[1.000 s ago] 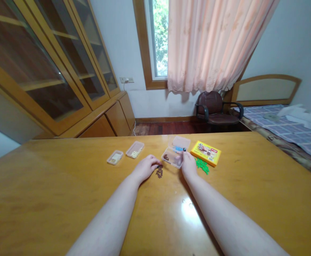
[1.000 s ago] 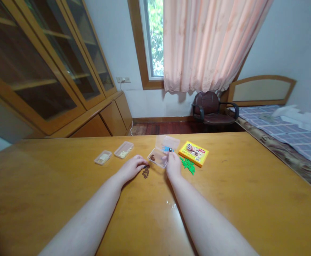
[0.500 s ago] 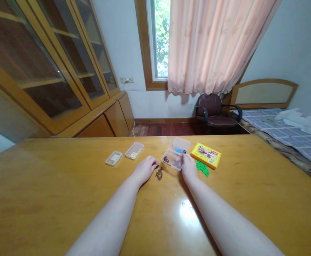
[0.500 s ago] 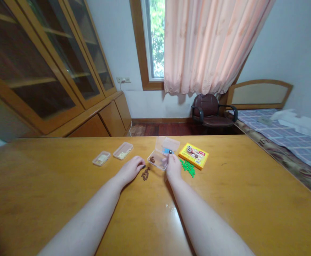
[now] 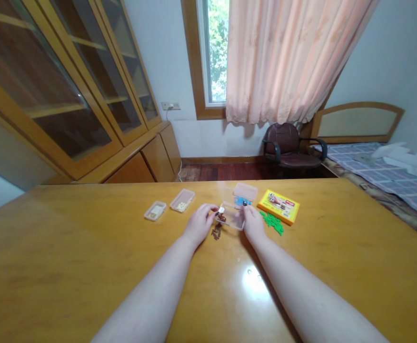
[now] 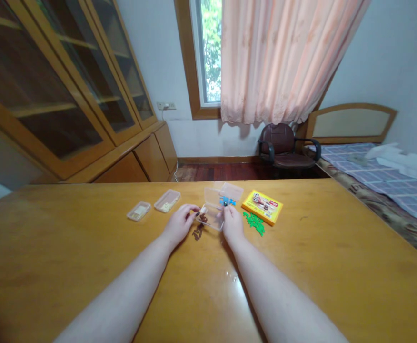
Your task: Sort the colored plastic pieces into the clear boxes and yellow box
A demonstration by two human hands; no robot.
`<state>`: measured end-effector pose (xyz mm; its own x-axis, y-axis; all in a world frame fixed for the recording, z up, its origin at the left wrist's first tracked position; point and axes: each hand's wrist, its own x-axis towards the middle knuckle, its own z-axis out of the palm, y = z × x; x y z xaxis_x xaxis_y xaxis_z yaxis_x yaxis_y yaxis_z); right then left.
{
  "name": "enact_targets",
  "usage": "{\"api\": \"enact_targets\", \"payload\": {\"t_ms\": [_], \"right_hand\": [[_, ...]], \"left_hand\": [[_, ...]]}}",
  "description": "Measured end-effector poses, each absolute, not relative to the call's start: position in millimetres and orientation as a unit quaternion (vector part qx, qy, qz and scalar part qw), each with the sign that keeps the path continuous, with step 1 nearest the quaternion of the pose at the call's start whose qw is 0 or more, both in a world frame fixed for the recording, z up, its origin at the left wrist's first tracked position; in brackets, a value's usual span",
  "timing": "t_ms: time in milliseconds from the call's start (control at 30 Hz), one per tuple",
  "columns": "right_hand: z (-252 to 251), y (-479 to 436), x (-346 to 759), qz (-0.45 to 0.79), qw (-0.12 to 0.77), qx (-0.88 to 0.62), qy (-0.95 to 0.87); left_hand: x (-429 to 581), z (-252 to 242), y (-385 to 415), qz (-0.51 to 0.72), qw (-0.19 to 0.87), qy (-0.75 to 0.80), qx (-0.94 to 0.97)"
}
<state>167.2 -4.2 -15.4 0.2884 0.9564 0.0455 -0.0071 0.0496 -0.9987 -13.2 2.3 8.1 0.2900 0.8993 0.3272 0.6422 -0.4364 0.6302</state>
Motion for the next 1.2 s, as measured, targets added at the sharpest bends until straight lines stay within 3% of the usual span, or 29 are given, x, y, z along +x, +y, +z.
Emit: {"api": "enact_targets", "payload": {"t_ms": [200, 400, 633, 1200], "right_hand": [[-18.5, 0.1, 169.7, 0.434, 0.599, -0.55, -0.386], [-14.1, -1.6, 167.8, 0.439, 0.611, -0.54, -0.377], [-4.0, -5.8, 165.7, 0.421, 0.608, -0.557, -0.378], [-10.1, -3.9, 166.6, 0.426, 0.596, -0.557, -0.391]], "left_hand": [[-22.4, 1.9, 11.0, 0.252, 0.2, 0.533, 0.782], [-23.7, -0.3, 10.6, 0.19, 0.209, 0.465, 0.839], [-20.1, 3.1, 8.3, 0.177, 0.218, 0.476, 0.833], [-14.6, -6.2, 11.7, 0.143, 0.125, 0.561, 0.806]]}}
